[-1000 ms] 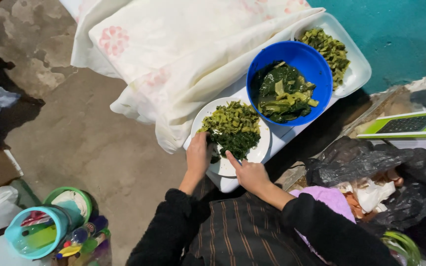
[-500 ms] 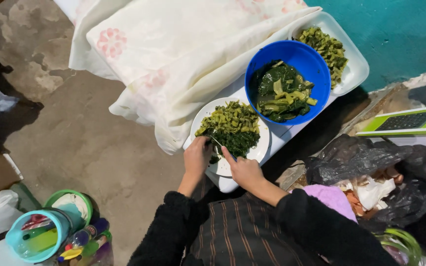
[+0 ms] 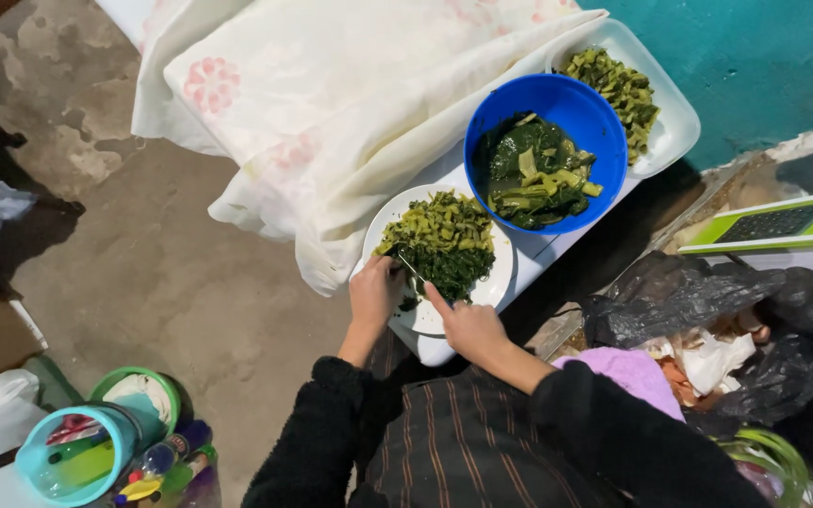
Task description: Squeezing liquid out of cooked leafy greens and then chopping them with a knife on a plate.
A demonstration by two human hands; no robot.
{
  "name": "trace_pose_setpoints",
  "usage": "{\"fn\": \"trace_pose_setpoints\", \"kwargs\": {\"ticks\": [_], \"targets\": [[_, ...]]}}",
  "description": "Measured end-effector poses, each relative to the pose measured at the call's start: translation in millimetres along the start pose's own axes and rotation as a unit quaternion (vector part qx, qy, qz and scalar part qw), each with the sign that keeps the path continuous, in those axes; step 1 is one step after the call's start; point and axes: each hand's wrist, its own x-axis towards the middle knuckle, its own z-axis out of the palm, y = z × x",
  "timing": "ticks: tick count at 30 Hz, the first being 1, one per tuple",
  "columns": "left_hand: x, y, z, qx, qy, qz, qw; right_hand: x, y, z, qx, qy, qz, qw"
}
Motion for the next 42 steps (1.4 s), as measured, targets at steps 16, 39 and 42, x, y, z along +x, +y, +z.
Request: {"fn": "trace_pose_setpoints", "kwargs": {"ticks": [16,39,42], "targets": [[-0.8,-0.9,-6.9,-0.044,-0.019,-0.004,0.999,31.1,-14.3,-0.5,0.052,0.018,0.002,0.998],[-26.2,8.6,-10.8,-0.046,-0.052,0.069,0.995,3.1,-10.4,-5.0,0.039,0.003,0.006,0.999],[-18.2,-4.2,-4.3,-0.034,-0.054,0.040,0.997,-8.1,-8.9,-18.1,0.065,-0.016,0.022,0.998]]}}
